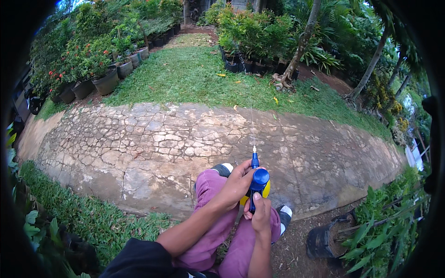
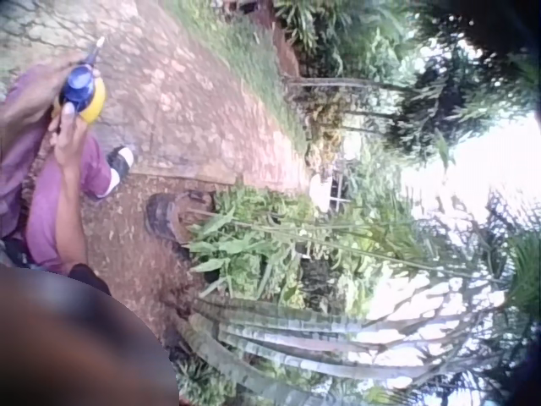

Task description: The person sits on a paved path and assembles a handheld garden sprayer. They attach the blue nozzle to the yellow tank, insert a thin metal rod into the nozzle, and test the device by spraying a fine mist onto the ground.

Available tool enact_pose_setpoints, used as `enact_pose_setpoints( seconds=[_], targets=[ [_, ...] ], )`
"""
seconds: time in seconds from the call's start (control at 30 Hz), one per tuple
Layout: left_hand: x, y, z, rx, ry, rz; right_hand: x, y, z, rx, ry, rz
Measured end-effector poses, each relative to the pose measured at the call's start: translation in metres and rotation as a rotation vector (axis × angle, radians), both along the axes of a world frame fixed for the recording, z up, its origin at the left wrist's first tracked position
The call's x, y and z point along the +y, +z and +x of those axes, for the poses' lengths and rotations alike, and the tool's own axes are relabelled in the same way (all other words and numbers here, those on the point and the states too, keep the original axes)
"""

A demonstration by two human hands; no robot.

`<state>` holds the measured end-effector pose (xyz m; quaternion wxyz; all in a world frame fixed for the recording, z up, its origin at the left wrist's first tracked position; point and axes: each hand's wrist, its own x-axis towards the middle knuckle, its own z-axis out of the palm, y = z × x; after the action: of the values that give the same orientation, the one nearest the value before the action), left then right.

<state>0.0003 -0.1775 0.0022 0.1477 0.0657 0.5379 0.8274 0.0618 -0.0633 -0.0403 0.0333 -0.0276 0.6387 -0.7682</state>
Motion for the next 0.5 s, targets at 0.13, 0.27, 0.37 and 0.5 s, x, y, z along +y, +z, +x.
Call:
enact_pose_setpoints(
  seconds=[0.13, 0.27, 0.37, 0.5],
  targets=[
    [0.0045, -0.0034, -0.0002, -0.017, -0.001, 0.042, 0.0010, 0.0014, 0.0018, -0.003, -0.013, 0.010],
    [0.0048, -0.0059, -0.0009, 0.006, 0.008, 0.059, 0.0003, 0.0015, 0.0018, 0.001, -0.014, 0.011],
    [0.0026, -0.0067, -0.0015, 0.004, 0.003, 0.070, -0.0019, 0.0005, 0.0006, 0.001, -0.029, 0.028],
    [0.0026, -0.0090, -0.0016, -0.005, 0.004, 0.076, -0.0028, 0.0000, 0.0002, 0.010, -0.032, 0.041]
  ],
)
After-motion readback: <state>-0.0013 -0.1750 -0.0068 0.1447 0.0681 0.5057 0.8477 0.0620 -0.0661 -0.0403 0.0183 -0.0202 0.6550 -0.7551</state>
